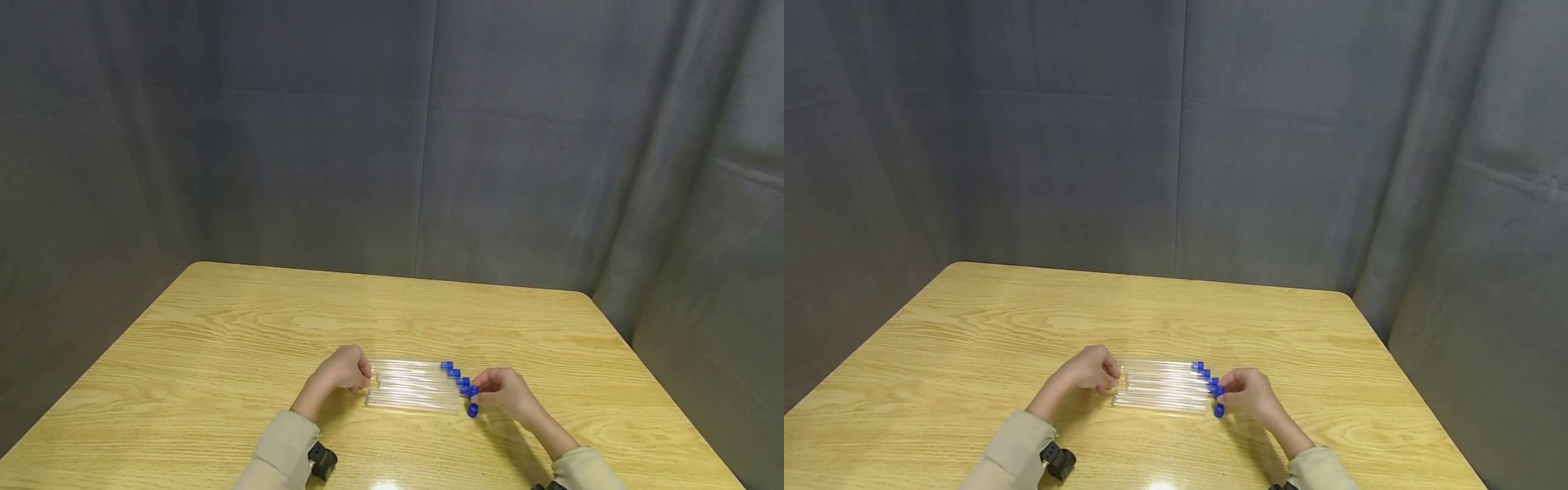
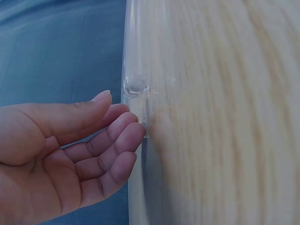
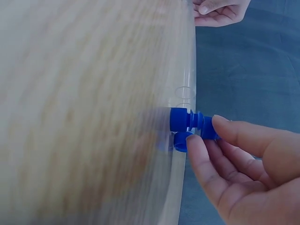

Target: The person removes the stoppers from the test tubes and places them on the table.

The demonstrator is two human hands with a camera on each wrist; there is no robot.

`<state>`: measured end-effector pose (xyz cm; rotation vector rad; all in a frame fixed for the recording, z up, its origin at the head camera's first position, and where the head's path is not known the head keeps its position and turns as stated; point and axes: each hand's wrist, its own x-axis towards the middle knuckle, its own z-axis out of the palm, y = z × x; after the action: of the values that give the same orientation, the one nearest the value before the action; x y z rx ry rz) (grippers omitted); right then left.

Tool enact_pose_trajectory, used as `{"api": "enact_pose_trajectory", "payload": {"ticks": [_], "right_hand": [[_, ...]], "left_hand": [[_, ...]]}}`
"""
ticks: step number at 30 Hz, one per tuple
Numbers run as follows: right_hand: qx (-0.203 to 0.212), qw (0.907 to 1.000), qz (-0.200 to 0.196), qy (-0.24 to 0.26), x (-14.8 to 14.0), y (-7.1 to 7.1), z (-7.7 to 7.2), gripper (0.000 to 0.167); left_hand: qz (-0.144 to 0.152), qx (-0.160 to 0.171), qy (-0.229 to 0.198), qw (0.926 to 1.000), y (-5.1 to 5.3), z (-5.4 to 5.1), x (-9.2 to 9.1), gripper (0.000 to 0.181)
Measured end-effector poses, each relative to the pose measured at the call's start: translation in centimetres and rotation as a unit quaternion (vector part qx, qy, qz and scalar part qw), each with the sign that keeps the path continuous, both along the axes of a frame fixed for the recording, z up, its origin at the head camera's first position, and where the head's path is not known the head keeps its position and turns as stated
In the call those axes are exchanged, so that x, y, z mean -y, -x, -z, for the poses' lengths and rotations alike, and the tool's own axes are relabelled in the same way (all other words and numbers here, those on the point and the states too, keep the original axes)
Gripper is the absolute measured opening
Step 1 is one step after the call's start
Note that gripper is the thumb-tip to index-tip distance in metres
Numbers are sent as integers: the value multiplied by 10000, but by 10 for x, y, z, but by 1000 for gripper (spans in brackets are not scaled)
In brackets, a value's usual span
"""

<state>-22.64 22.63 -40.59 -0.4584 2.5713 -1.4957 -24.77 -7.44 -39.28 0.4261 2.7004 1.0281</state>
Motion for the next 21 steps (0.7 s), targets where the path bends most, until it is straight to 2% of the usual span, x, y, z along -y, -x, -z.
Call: {"api": "enact_pose_trajectory", "payload": {"ticks": [5,15,21], "right_hand": [[-152,9997,-78,-170,1,2,2,15],[171,9998,-75,-78,3,2,4,14],[202,9995,-82,-209,4,2,1,14]], "left_hand": [[-11,11,-13,10000,0,0,1,4],[3,24,-21,10000,0,2,1,4],[-15,17,-19,10000,1,2,1,4]]}}
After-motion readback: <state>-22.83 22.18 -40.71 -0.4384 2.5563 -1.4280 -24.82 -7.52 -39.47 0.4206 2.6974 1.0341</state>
